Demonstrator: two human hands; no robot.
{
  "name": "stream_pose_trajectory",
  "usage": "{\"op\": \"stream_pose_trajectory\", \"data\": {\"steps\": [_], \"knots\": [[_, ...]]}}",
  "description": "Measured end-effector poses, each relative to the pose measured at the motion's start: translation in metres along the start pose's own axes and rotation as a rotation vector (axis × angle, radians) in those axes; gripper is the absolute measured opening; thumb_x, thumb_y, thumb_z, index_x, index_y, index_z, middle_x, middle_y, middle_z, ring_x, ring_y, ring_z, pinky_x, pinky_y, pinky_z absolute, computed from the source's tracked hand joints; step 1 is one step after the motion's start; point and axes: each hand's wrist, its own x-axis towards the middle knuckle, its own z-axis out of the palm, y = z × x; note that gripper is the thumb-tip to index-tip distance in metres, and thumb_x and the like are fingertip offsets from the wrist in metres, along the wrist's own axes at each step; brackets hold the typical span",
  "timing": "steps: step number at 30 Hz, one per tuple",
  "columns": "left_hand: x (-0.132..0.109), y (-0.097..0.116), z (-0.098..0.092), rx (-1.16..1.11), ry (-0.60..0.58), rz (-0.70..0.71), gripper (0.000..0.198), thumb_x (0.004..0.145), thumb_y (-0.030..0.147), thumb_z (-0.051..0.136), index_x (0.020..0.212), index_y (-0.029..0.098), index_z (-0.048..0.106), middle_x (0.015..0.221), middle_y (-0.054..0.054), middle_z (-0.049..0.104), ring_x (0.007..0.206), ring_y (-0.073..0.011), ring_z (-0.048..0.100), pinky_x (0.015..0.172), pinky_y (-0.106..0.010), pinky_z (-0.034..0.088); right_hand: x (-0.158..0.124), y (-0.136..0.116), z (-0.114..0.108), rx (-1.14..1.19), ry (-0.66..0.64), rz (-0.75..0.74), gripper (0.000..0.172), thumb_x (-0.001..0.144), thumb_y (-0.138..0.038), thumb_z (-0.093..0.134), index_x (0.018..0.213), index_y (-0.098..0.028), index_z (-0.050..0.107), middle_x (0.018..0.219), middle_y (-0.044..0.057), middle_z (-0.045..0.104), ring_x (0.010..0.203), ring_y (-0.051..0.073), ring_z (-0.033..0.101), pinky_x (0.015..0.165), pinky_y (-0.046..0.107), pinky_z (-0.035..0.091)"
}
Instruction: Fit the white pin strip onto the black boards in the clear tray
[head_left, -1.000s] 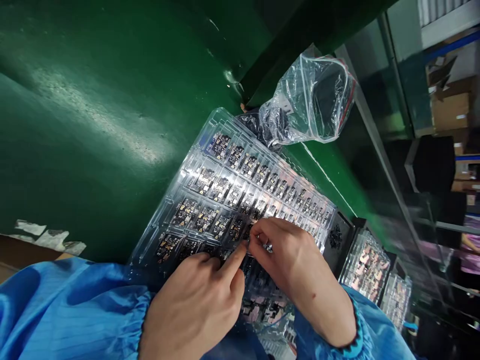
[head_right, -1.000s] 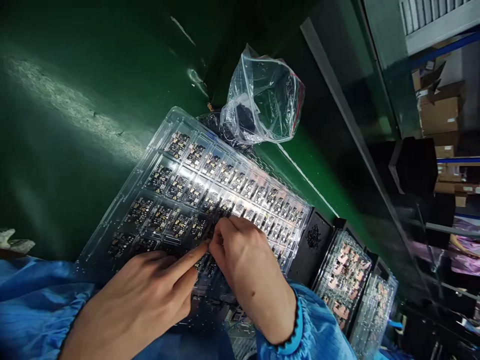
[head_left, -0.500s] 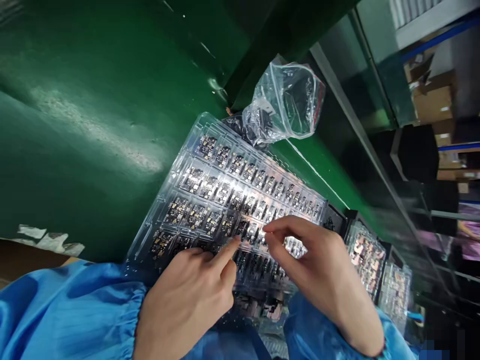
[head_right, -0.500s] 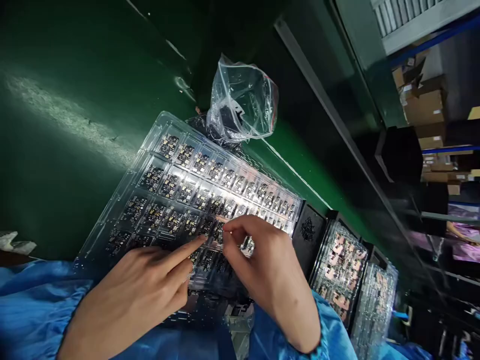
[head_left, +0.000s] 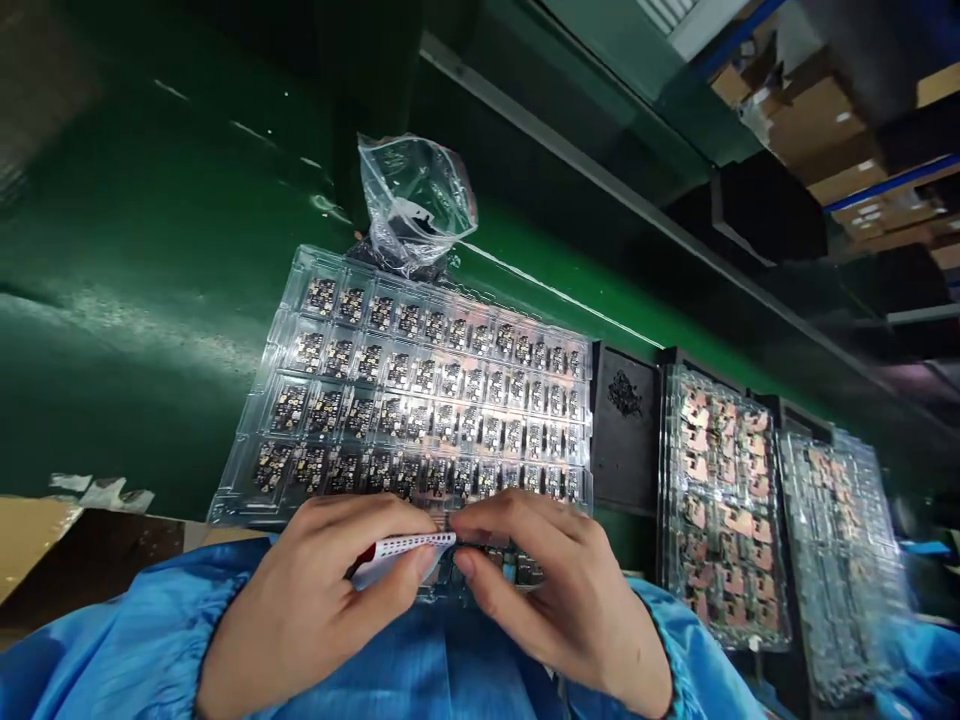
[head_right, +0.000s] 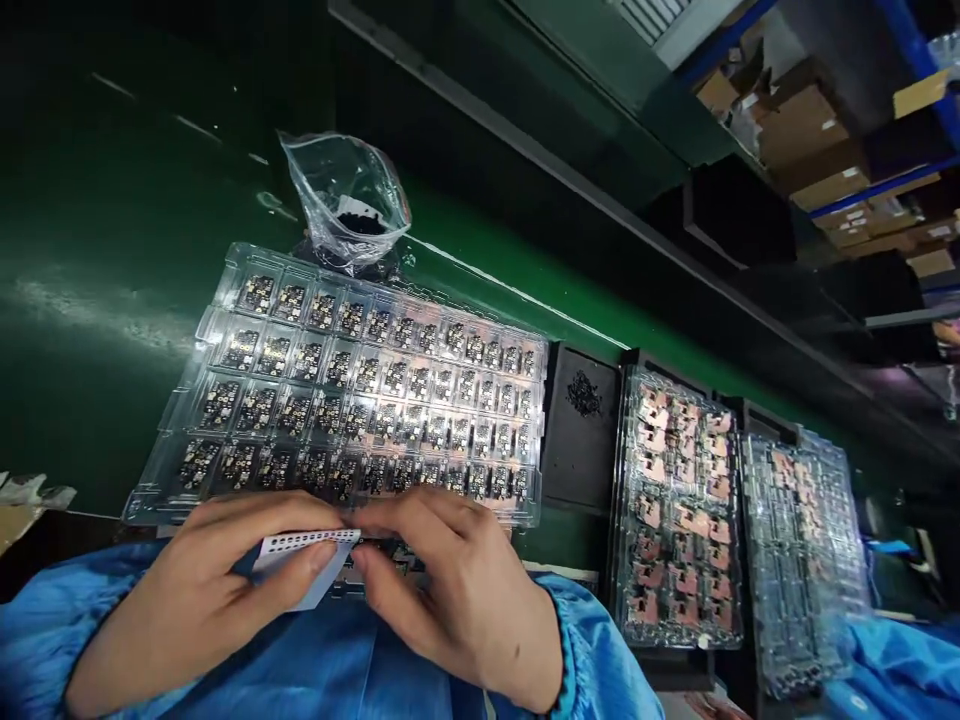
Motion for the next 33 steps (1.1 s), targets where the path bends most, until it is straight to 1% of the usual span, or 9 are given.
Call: {"op": "stream_pose_trajectory", "data": {"steps": [7,9,11,13,18,21,26,29,33], "knots": [[-0.007,0.01,0.015,0.137,0.095,0.078,0.013,0.095,0.026,0.055,0.098,0.027,0.067,0.092,0.004,0.071,0.083,-0.0116,0.066,0.077,-0.023,0.052,-0.015,-0.002,0.002,0.001,0.049,-0.068,0.019,0.094,-0.017,0.059,0.113,-0.02,0.06,0.1,0.002,0.069,0.089,0.014,0.064,0.079,0.028,0.053],[-0.01,0.009,0.017,0.183,0.119,0.04,0.016,0.094,0.032,0.057,0.105,0.027,0.067,0.098,0.002,0.072,0.09,-0.0142,0.068,0.081,-0.024,0.055,-0.018,0.0,0.003,0.007,0.095,-0.082,0.019,0.094,-0.017,0.059,0.113,-0.021,0.06,0.099,0.002,0.069,0.088,0.015,0.064,0.078,0.028,0.053],[-0.01,0.008,0.018,0.184,0.131,-0.004,0.026,0.091,0.04,0.061,0.113,0.028,0.066,0.105,0.0,0.072,0.096,-0.017,0.068,0.083,-0.026,0.057,-0.022,0.002,0.004,0.019,0.146,-0.1,0.019,0.094,-0.018,0.06,0.113,-0.022,0.06,0.097,0.003,0.069,0.086,0.015,0.064,0.076,0.029,0.054],[-0.009,0.008,0.019,0.143,0.125,-0.012,0.029,0.09,0.044,0.062,0.114,0.027,0.066,0.104,0.0,0.073,0.095,-0.0173,0.069,0.082,-0.026,0.058,-0.024,0.003,0.005,0.025,0.186,-0.119,0.02,0.093,-0.017,0.061,0.112,-0.022,0.06,0.096,0.003,0.069,0.084,0.015,0.064,0.074,0.029,0.054],[-0.003,0.014,0.021,0.051,0.116,0.073,0.014,0.094,0.032,0.059,0.091,0.026,0.071,0.085,0.004,0.072,0.081,-0.0117,0.068,0.07,-0.019,0.055,-0.027,0.005,0.007,0.049,0.23,-0.138,0.021,0.091,-0.014,0.062,0.11,-0.021,0.059,0.094,0.003,0.069,0.082,0.016,0.065,0.072,0.029,0.054],[-0.002,0.018,0.022,0.051,0.129,0.13,0.012,0.093,0.025,0.06,0.095,0.029,0.071,0.084,0.007,0.072,0.082,-0.0108,0.068,0.066,-0.017,0.053,-0.028,0.004,0.006,0.079,0.241,-0.12,0.02,0.091,-0.013,0.062,0.109,-0.022,0.06,0.094,0.003,0.068,0.083,0.016,0.064,0.072,0.029,0.053],[-0.002,0.018,0.022,0.05,0.122,0.155,0.021,0.092,0.019,0.061,0.105,0.032,0.071,0.09,0.008,0.073,0.08,-0.0097,0.065,0.075,-0.02,0.052,-0.029,0.005,0.002,0.09,0.167,-0.087,0.025,0.088,-0.017,0.066,0.112,-0.02,0.06,0.097,0.003,0.068,0.085,0.015,0.065,0.075,0.027,0.053],[-0.003,0.017,0.023,0.045,0.119,0.17,0.02,0.092,0.018,0.061,0.104,0.031,0.071,0.086,0.006,0.072,0.075,-0.0103,0.063,0.074,-0.023,0.052,-0.029,0.005,0.002,0.095,0.151,-0.099,0.019,0.09,-0.015,0.062,0.109,-0.019,0.061,0.097,0.003,0.069,0.086,0.015,0.065,0.076,0.027,0.053],[-0.002,0.019,0.023,0.05,0.137,0.196,0.016,0.091,0.015,0.062,0.097,0.028,0.069,0.084,0.006,0.07,0.075,-0.0098,0.062,0.073,-0.023,0.049,-0.03,0.004,0.001,0.062,0.158,-0.111,0.018,0.09,-0.014,0.061,0.108,-0.019,0.061,0.095,0.002,0.07,0.084,0.014,0.065,0.075,0.027,0.053]]}}
